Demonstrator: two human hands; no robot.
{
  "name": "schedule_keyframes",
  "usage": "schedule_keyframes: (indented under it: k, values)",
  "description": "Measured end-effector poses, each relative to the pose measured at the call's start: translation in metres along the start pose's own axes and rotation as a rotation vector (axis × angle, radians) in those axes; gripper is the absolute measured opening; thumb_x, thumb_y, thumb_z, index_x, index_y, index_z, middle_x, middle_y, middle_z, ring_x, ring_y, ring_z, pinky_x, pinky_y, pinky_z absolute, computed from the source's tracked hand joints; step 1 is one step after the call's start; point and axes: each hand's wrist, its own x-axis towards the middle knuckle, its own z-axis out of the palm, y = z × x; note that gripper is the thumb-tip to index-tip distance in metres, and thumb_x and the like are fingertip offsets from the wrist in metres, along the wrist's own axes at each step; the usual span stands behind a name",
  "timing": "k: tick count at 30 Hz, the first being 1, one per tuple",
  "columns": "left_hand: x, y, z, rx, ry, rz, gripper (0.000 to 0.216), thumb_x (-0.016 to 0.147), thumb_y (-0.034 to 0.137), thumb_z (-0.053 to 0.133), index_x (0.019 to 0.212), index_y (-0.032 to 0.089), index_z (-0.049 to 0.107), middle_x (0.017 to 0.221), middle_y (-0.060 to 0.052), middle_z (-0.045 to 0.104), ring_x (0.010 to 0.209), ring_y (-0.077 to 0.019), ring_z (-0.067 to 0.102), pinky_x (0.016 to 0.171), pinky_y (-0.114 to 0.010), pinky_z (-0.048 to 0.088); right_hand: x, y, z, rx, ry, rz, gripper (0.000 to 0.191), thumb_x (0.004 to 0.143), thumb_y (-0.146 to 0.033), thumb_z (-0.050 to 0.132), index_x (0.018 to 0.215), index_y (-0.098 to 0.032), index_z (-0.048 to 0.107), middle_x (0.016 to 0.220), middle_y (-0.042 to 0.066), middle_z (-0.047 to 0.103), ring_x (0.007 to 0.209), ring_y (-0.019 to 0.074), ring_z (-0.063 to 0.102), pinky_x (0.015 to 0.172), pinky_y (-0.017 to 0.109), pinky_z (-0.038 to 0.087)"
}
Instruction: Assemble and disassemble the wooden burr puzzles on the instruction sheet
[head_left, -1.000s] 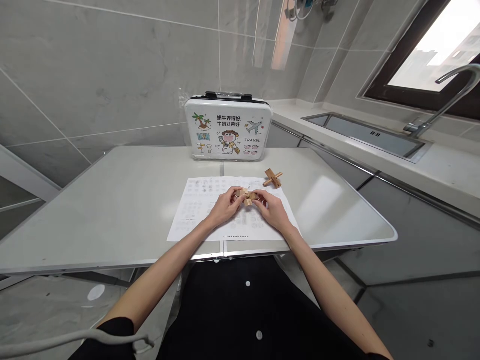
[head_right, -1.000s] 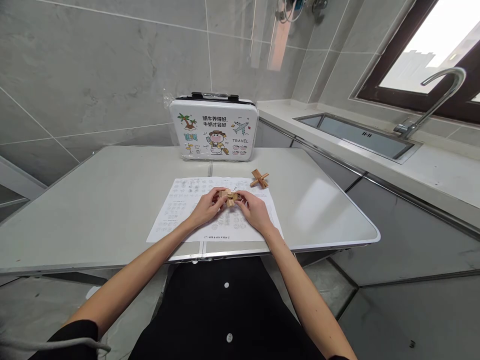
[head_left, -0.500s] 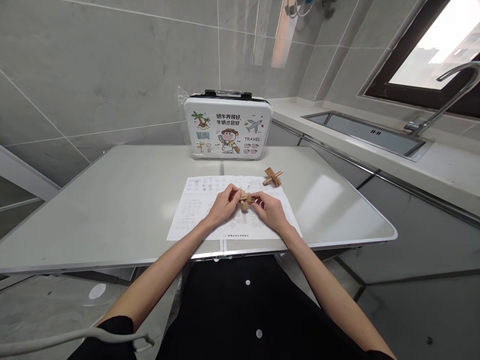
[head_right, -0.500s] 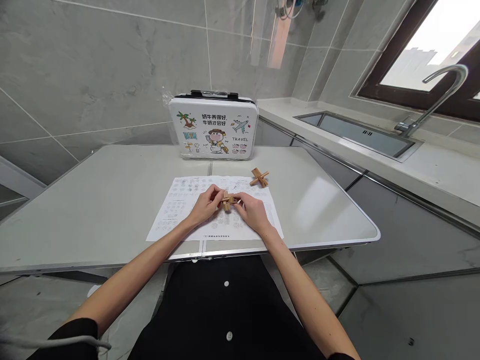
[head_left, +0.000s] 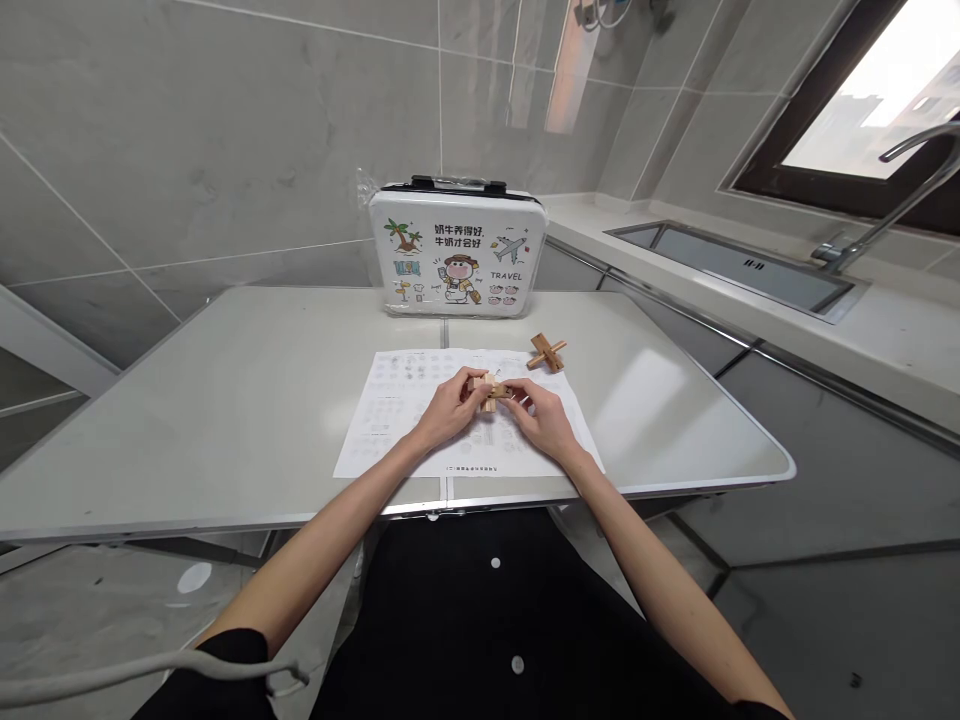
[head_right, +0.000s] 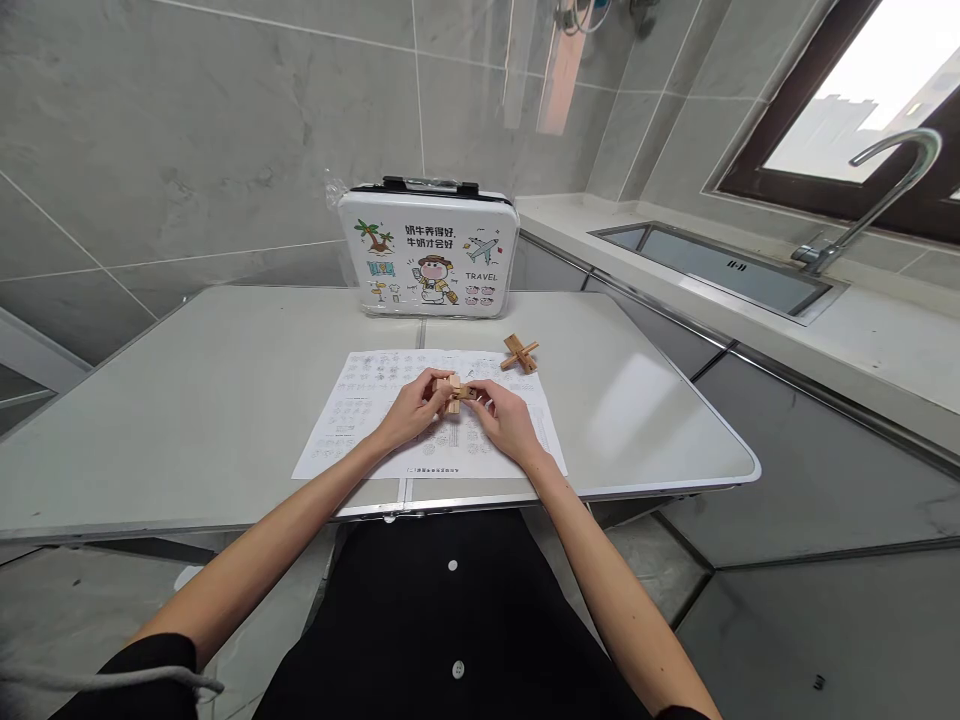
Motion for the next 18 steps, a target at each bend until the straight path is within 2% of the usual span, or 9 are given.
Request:
schedule_keyframes:
  k: [3, 5, 9, 14, 18]
  values:
    - [-0.0003, -0.0009, -0.0003, 0.016, -0.052, 0.043, 0.068, 0.088, 0.061, 0.077, 0.140, 0.022, 0.058, 0.107, -0.006, 0.071, 0.080, -0.0188, 0.062, 0.072, -0.030, 0.049, 0.0016, -0.0003, -0.0018, 0.026, 0.032, -0.002, 0.024, 0.104, -0.039, 0.060, 0.120, -0.024, 0.070, 0.115, 0.010, 0.078, 0.088, 0.0258, 0.070, 0.079, 0.040, 0.057]
    - [0.0001, -0.0020, -0.0005, 0.024, -0.063, 0.061, 0.075, 0.082, 0.059, 0.083, 0.141, 0.022, 0.058, 0.110, -0.006, 0.071, 0.082, -0.0193, 0.061, 0.074, -0.031, 0.050, 0.0022, -0.0008, -0.0029, 0.043, 0.040, -0.007, 0.025, 0.104, -0.040, 0.061, 0.120, -0.024, 0.071, 0.116, 0.010, 0.077, 0.093, 0.0267, 0.070, 0.082, 0.041, 0.057]
    - [0.0014, -0.0035, -0.0012, 0.054, -0.047, 0.092, 0.074, 0.078, 0.060, 0.087, 0.138, 0.024, 0.062, 0.119, -0.008, 0.070, 0.089, -0.0222, 0.063, 0.079, -0.034, 0.051, 0.0027, -0.0031, -0.0039, 0.070, 0.027, -0.014, 0.024, 0.104, -0.041, 0.062, 0.119, -0.025, 0.072, 0.115, 0.009, 0.077, 0.095, 0.0269, 0.069, 0.084, 0.041, 0.057]
    - [0.0009, -0.0038, -0.0017, 0.097, -0.024, 0.158, 0.071, 0.077, 0.060, 0.089, 0.134, 0.025, 0.065, 0.125, -0.010, 0.068, 0.102, -0.0260, 0.064, 0.083, -0.035, 0.051, 0.0030, -0.0025, -0.0036, 0.097, 0.023, -0.043, 0.022, 0.102, -0.038, 0.066, 0.118, -0.027, 0.074, 0.106, 0.008, 0.074, 0.086, 0.0246, 0.065, 0.081, 0.041, 0.055]
    - [0.0002, -0.0057, -0.0005, 0.044, -0.069, 0.115, 0.074, 0.077, 0.059, 0.089, 0.136, 0.025, 0.061, 0.118, -0.007, 0.072, 0.091, -0.0226, 0.065, 0.078, -0.033, 0.052, 0.0030, 0.0008, -0.0033, 0.102, 0.034, -0.019, 0.023, 0.100, -0.041, 0.069, 0.118, -0.028, 0.077, 0.100, 0.006, 0.068, 0.085, 0.0243, 0.063, 0.080, 0.040, 0.055]
